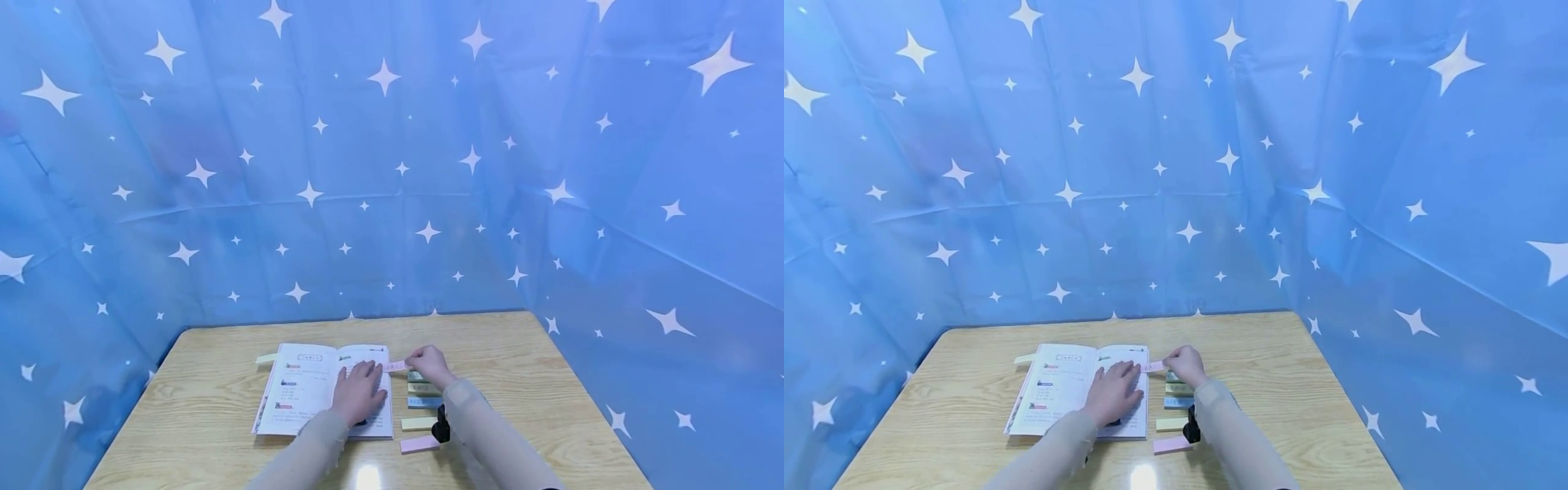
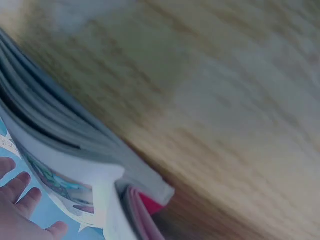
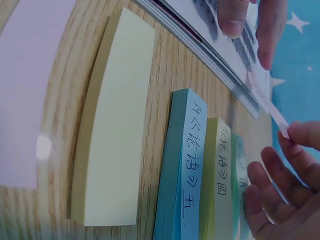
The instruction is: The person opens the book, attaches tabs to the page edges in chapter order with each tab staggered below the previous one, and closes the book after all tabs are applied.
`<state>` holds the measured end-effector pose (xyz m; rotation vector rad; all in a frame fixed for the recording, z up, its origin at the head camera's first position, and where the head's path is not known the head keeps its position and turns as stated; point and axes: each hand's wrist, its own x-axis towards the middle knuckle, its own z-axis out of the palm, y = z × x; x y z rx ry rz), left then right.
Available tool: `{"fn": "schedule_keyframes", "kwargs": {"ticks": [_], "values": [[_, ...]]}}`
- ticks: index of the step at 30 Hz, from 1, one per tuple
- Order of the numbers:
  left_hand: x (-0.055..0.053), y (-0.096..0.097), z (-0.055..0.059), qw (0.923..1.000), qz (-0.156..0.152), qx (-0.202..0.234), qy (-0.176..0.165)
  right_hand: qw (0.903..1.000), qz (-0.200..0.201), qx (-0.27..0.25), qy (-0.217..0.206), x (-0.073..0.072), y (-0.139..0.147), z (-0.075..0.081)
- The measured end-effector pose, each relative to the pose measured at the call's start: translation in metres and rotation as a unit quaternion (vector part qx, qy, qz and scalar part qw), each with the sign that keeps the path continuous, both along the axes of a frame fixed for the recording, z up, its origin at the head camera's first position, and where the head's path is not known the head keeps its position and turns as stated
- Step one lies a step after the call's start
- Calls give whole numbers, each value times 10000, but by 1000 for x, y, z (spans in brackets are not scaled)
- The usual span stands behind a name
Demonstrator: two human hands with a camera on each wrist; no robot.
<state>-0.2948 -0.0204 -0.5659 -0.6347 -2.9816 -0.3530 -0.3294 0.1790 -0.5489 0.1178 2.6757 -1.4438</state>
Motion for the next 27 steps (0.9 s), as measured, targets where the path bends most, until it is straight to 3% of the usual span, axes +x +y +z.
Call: {"fn": "schedule_keyframes", "kwargs": {"ticks": [17, 27], "values": [[-3, 5, -8, 9994, 185, -182, -249, 9998, 3, 173, -85, -4, 0, -2], [-6, 5, -16, 9997, 157, -78, -139, 9997, 52, 227, -86, -6, 0, -5]]}}
